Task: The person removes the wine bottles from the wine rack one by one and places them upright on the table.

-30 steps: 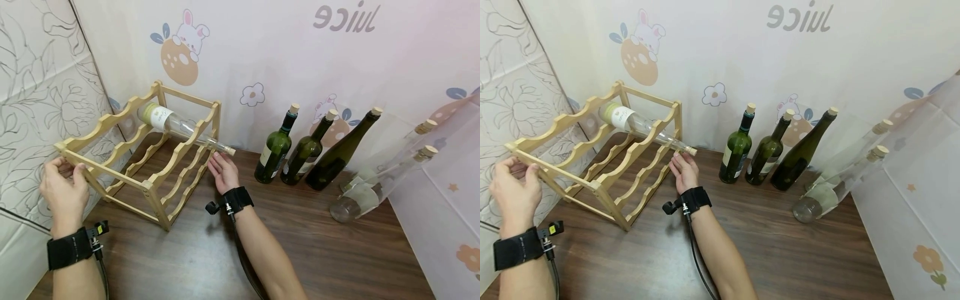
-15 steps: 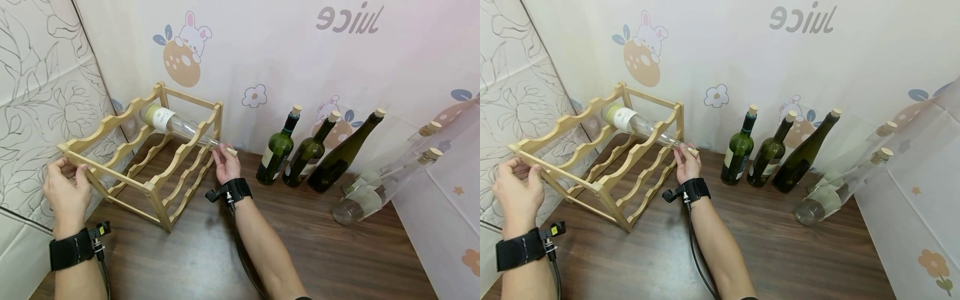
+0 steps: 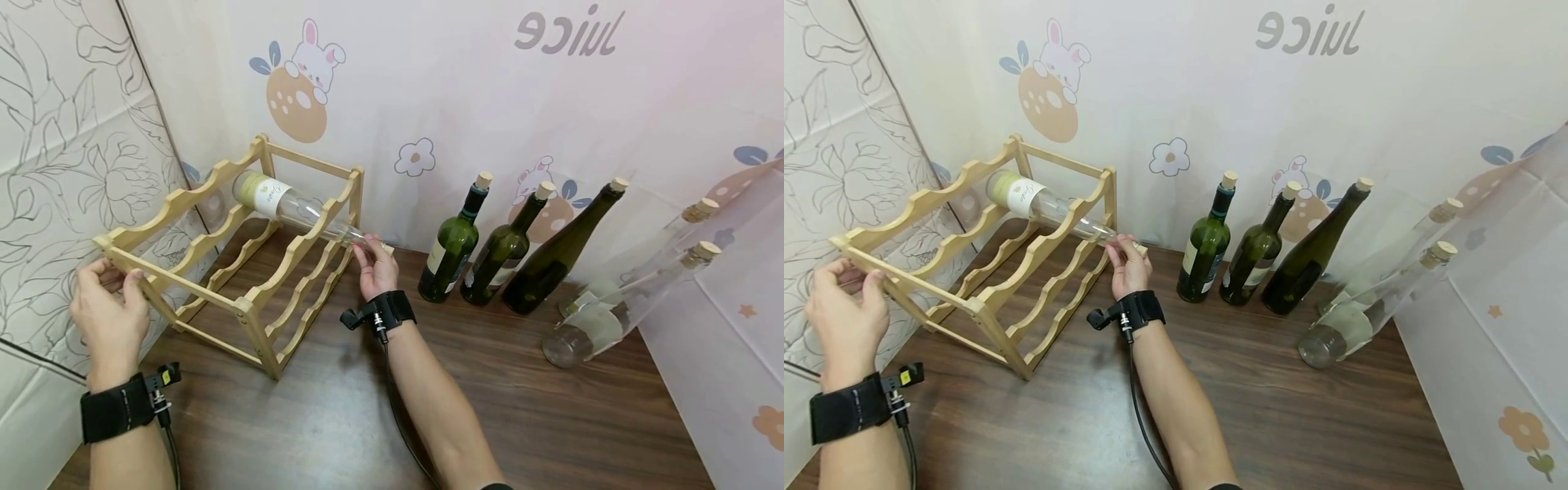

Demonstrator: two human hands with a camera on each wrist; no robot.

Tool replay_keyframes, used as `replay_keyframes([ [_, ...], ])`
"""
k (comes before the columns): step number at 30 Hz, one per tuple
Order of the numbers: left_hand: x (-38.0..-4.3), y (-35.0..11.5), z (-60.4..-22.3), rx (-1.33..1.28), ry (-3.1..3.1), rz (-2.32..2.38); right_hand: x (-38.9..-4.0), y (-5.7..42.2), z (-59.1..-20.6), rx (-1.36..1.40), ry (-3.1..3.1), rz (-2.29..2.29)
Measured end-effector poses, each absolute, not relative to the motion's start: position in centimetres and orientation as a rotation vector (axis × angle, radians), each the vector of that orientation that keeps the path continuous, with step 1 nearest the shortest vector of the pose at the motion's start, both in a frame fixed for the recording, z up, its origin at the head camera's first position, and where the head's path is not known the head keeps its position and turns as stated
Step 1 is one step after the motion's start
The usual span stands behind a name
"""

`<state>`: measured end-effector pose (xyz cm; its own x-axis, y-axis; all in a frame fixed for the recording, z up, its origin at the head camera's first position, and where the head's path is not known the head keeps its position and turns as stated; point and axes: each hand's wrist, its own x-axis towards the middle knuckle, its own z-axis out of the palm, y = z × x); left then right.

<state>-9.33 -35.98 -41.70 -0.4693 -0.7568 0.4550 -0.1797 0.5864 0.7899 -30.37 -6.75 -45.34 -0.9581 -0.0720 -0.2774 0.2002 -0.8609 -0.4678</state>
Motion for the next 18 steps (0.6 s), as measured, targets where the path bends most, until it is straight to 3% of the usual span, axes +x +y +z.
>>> replay_keyframes([
  [18, -9.4, -36.0, -41.8, 0.743, -1.945, -0.878, -29.8, -2.3, -46.5, 0.334, 0.774, -2.946],
])
